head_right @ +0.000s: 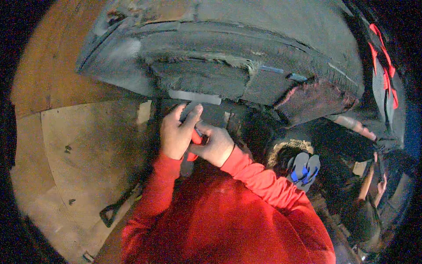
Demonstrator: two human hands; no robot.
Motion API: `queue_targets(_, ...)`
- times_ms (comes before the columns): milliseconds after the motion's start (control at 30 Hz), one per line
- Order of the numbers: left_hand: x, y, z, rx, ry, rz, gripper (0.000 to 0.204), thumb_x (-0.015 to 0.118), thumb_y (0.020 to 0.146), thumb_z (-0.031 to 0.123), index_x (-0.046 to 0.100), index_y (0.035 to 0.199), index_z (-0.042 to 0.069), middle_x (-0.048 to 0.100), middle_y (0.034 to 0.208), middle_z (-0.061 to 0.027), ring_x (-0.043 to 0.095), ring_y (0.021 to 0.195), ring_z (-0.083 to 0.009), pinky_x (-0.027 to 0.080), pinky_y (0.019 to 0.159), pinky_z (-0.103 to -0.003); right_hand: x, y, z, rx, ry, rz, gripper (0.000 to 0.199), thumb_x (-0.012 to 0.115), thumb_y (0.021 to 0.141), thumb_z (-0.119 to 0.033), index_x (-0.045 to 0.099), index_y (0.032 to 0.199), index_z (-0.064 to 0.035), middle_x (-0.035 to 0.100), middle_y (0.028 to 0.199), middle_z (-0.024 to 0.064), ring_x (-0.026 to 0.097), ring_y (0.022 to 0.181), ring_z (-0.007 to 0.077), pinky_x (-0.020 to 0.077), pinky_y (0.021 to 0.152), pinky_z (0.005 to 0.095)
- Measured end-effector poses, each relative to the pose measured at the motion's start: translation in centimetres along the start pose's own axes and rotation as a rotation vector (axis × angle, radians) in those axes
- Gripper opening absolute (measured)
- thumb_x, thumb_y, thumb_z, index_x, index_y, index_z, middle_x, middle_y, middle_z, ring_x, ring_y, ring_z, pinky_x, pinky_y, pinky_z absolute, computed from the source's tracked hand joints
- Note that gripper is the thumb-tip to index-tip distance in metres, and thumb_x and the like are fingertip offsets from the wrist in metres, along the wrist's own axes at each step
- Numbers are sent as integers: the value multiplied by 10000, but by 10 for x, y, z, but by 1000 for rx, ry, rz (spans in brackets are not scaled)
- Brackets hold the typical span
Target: The person repeatedly picks up flip-flop soles and straps, aligns the straps through the sole, and presses them together to form a pair. They handle several pairs in sequence, placing completed pairs on a nearby surface.
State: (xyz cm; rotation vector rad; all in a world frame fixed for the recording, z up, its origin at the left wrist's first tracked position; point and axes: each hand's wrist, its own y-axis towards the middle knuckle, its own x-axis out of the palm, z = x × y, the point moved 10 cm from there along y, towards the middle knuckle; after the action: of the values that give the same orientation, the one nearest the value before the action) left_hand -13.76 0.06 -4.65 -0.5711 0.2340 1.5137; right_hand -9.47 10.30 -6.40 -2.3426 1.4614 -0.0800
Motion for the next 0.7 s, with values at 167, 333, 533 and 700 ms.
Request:
queue_targets(167, 42, -16, -25, -264, -734, -54, 259, 631, 965, 217, 660, 1076, -15, 659, 985, 0, 594, 911, -100, 452, 842, -268, -25, -12, 10, 106, -697, 23, 632, 716, 764, -218, 527, 1363, -160, 583, 1296, 187, 611, 1097, 412, 514, 914, 400)
queue_targets(333, 27, -63, -36, -218, -1088, 68, 293, 592, 971, 119, 570, 1245, 21, 593, 1182, -40, 530, 1109, -128, 392, 1004, -305, -1, -31, -25, -276, -1153, 48, 608, 556, 880, -218, 414, 1468, -275, 274, 1568, 166, 453, 1250, 555, 492, 998, 469)
queue_targets(533, -11, -87, -24, -59, -1167, 220, 258, 576, 977, 95, 559, 1223, 21, 584, 1142, -28, 527, 1083, -129, 394, 1000, -302, 17, -31, -53, -510, -1149, 32, 507, 481, 935, -335, 433, 1428, -443, 273, 1582, 85, 365, 1303, 581, 442, 995, 617)
queue_targets(700, -47, -110, -21, 47, -1197, 315, 302, 579, 972, 100, 535, 1259, 19, 584, 1167, -47, 531, 1097, -153, 402, 1007, -328, 41, -38, -96, -675, -1081, 48, 490, 486, 930, -351, 455, 1407, -458, 307, 1564, 68, 412, 1270, 566, 473, 952, 615)
